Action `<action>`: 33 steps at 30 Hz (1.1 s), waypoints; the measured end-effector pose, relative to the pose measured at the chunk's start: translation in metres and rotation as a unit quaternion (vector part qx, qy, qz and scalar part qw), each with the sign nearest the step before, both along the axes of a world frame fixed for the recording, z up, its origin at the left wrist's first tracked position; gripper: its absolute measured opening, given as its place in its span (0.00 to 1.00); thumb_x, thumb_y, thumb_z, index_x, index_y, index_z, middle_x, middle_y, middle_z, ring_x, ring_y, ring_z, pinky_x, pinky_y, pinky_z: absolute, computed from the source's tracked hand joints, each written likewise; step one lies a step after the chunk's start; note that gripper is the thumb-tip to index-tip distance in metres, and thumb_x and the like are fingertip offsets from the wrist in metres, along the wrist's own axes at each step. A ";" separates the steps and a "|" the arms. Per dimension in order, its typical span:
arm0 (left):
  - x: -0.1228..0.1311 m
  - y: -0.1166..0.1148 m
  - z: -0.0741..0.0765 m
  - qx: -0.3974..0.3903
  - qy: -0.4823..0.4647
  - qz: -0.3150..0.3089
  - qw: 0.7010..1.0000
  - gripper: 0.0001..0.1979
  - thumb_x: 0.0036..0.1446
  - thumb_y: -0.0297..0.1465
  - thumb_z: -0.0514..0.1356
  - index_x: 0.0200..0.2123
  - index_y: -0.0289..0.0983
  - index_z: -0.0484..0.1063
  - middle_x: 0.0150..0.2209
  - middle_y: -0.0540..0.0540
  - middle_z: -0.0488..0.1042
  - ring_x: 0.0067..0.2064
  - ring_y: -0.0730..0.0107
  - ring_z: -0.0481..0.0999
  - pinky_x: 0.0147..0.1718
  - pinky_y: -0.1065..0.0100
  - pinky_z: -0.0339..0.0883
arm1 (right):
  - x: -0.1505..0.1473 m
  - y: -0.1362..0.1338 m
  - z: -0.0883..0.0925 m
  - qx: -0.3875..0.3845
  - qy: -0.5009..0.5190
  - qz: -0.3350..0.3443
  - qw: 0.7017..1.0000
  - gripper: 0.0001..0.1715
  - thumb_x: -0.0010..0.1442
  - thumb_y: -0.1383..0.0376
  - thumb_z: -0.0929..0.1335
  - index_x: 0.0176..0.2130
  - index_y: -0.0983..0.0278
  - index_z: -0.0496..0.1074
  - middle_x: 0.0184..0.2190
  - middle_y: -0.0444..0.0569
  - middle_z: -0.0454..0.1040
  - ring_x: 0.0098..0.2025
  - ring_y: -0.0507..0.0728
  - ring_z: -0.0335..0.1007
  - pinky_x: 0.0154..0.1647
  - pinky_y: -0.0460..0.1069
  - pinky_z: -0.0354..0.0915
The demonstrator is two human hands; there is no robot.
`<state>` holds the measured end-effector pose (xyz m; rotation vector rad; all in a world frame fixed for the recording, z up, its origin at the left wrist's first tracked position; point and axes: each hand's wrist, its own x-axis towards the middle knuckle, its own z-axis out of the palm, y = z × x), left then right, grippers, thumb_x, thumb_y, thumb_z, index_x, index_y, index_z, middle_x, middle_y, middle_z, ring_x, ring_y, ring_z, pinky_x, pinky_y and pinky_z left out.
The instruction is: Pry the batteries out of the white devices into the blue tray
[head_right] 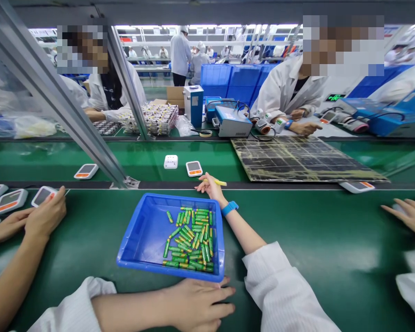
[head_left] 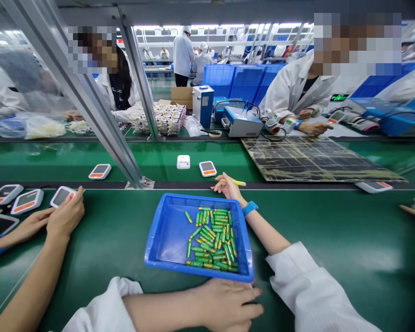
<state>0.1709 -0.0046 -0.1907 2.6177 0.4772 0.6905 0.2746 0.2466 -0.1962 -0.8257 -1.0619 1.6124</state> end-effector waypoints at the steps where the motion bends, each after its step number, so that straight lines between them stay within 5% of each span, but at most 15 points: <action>1: -0.001 0.000 0.002 0.006 0.002 0.001 1.000 0.21 0.50 0.35 0.51 0.48 0.40 0.72 0.53 0.44 0.75 0.52 0.58 0.76 0.51 0.66 0.73 | 0.000 0.000 -0.001 0.004 -0.001 0.002 1.000 0.28 0.50 0.40 0.70 0.31 0.62 0.71 0.13 0.42 0.71 0.17 0.51 0.64 0.44 0.57 0.72; 12: 0.007 -0.004 -0.028 0.006 0.004 0.008 1.000 0.18 0.52 0.42 0.55 0.45 0.44 0.72 0.53 0.48 0.74 0.53 0.60 0.76 0.53 0.68 0.70 | 0.000 -0.001 -0.005 0.030 -0.023 -0.008 0.999 0.25 0.52 0.43 0.70 0.32 0.62 0.72 0.15 0.41 0.71 0.18 0.51 0.65 0.43 0.56 0.73; 16: 0.004 -0.004 -0.028 -0.005 0.044 0.007 0.999 0.20 0.55 0.39 0.54 0.50 0.43 0.69 0.58 0.47 0.70 0.58 0.60 0.71 0.60 0.67 0.63 | -0.001 -0.001 -0.004 0.037 -0.026 -0.004 0.999 0.24 0.52 0.44 0.71 0.31 0.62 0.72 0.15 0.42 0.72 0.17 0.50 0.63 0.42 0.56 0.73; 20: 0.003 0.001 -0.025 0.033 0.068 -0.029 0.997 0.22 0.57 0.42 0.51 0.50 0.39 0.72 0.57 0.41 0.71 0.56 0.56 0.73 0.57 0.68 0.66 | 0.001 -0.003 -0.006 0.045 -0.035 -0.007 0.998 0.23 0.54 0.45 0.70 0.33 0.62 0.73 0.17 0.42 0.72 0.19 0.51 0.66 0.42 0.55 0.73; 25: 0.002 -0.001 0.005 -0.075 0.022 -0.012 0.997 0.19 0.56 0.38 0.56 0.51 0.48 0.72 0.56 0.48 0.72 0.55 0.61 0.74 0.55 0.69 0.68 | 0.002 -0.002 -0.004 0.038 -0.021 -0.002 0.999 0.21 0.54 0.47 0.71 0.32 0.62 0.72 0.16 0.42 0.72 0.20 0.51 0.66 0.42 0.55 0.73; 27: -0.014 0.001 0.025 -0.122 -0.046 0.073 0.989 0.18 0.56 0.35 0.55 0.51 0.51 0.71 0.54 0.52 0.74 0.53 0.68 0.75 0.54 0.67 0.69 | 0.002 -0.002 -0.002 0.029 -0.011 -0.002 1.000 0.21 0.52 0.47 0.72 0.31 0.62 0.72 0.16 0.42 0.72 0.19 0.50 0.65 0.42 0.55 0.73; 29: -0.048 0.011 0.046 -0.139 -0.114 0.218 0.959 0.17 0.59 0.36 0.51 0.50 0.50 0.70 0.49 0.53 0.76 0.49 0.71 0.75 0.53 0.61 0.70 | 0.001 -0.001 0.000 0.023 -0.004 -0.001 1.000 0.21 0.51 0.47 0.72 0.31 0.62 0.72 0.15 0.41 0.72 0.18 0.50 0.64 0.42 0.55 0.73; 33: -0.142 0.044 0.083 -0.118 -0.093 0.273 0.950 0.17 0.62 0.35 0.48 0.49 0.40 0.71 0.47 0.44 0.76 0.54 0.64 0.73 0.60 0.53 0.61 | 0.001 -0.001 0.000 0.026 0.000 -0.004 1.000 0.22 0.50 0.47 0.73 0.31 0.62 0.71 0.15 0.41 0.72 0.18 0.50 0.64 0.42 0.55 0.73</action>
